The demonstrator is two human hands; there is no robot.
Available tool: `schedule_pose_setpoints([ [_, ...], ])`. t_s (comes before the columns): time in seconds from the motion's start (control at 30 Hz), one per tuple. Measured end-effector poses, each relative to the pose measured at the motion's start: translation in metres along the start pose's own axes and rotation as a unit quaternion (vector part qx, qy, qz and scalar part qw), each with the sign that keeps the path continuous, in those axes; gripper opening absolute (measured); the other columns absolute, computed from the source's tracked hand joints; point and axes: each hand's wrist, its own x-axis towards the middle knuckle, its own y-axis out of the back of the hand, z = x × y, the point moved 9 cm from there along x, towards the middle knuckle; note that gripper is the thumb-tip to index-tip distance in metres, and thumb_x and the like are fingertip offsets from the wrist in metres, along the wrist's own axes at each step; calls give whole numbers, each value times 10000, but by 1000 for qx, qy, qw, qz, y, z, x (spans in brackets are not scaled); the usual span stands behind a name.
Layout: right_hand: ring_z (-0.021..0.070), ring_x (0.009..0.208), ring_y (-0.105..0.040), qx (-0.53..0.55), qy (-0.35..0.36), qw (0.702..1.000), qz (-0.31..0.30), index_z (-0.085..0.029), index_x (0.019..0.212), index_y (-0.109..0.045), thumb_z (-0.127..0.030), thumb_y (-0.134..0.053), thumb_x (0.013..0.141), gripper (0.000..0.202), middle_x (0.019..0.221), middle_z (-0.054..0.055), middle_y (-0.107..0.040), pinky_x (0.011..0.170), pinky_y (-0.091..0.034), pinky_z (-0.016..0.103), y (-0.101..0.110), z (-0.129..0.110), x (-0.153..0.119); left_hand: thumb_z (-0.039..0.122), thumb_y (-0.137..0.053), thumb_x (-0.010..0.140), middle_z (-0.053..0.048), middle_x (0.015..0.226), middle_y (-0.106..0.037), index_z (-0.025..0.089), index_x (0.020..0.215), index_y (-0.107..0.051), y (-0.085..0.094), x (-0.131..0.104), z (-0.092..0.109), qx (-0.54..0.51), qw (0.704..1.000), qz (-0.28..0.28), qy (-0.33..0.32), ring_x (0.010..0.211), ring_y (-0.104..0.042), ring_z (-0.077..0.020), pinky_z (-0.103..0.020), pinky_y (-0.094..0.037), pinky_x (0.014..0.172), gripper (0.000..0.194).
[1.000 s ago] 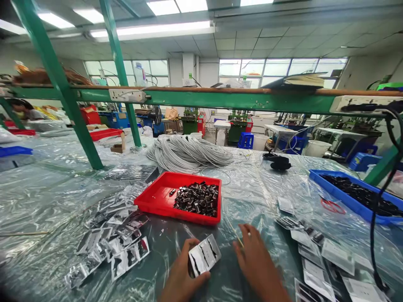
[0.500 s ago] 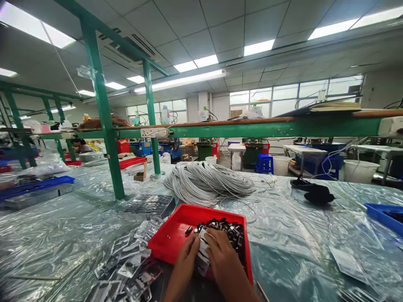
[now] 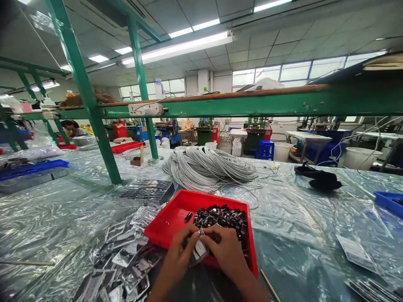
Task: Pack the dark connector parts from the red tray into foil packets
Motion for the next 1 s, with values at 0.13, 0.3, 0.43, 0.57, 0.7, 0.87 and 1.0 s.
schedule_pose_setpoints([
  [0.13,207,666,-674,-4,-10,1000,-24,-203,829,-763,-398,-597,891,263,715,26,-741,611,-483,273,8,8,5,477,-474,931,-10,730,-577,192,823,-601,2,0,-7,30,1000,1,9,695,-539,-173,-250,-408,632,330],
  [0.3,203,650,-661,-11,-11,999,30,-194,858,-700,-402,-523,927,282,770,46,-718,628,-505,291,15,15,6,502,-446,930,-25,745,-613,193,821,-593,17,4,-21,54,996,73,28,706,-567,-198,-279,-418,654,359],
  [0.43,209,808,-634,-59,89,993,54,-214,964,-667,-311,-538,922,167,945,61,-661,732,-503,306,3,-5,1,466,-465,929,-40,778,-648,198,842,-611,22,2,-14,104,988,118,4,735,-595,-218,-301,-427,682,318],
  [0.57,196,797,-599,-83,109,990,39,-219,892,-658,-249,-565,910,99,899,41,-617,735,-479,302,-8,-8,0,405,-481,931,-42,808,-653,216,823,-619,11,-2,2,128,986,93,-51,755,-604,-218,-303,-435,701,258],
  [0.7,178,717,-580,-55,82,992,77,-209,768,-592,-273,-537,927,180,796,20,-592,623,-463,269,9,-2,4,432,-462,934,-47,785,-656,215,838,-614,17,0,-8,130,985,107,-22,739,-608,-229,-317,-434,690,281],
  [0.87,173,675,-574,-53,74,992,93,-214,828,-603,-302,-555,917,134,805,24,-592,559,-467,255,20,-1,6,444,-448,932,-58,837,-679,208,911,-615,20,0,-18,89,991,93,21,777,-624,-239,-335,-462,716,290],
  [1.0,200,780,-634,-119,127,983,66,-225,1007,-640,-271,-552,922,131,960,58,-640,721,-514,314,3,-9,0,403,-444,942,-71,949,-672,216,978,-612,5,-4,1,91,995,46,-18,886,-620,-243,-354,-468,805,254],
])
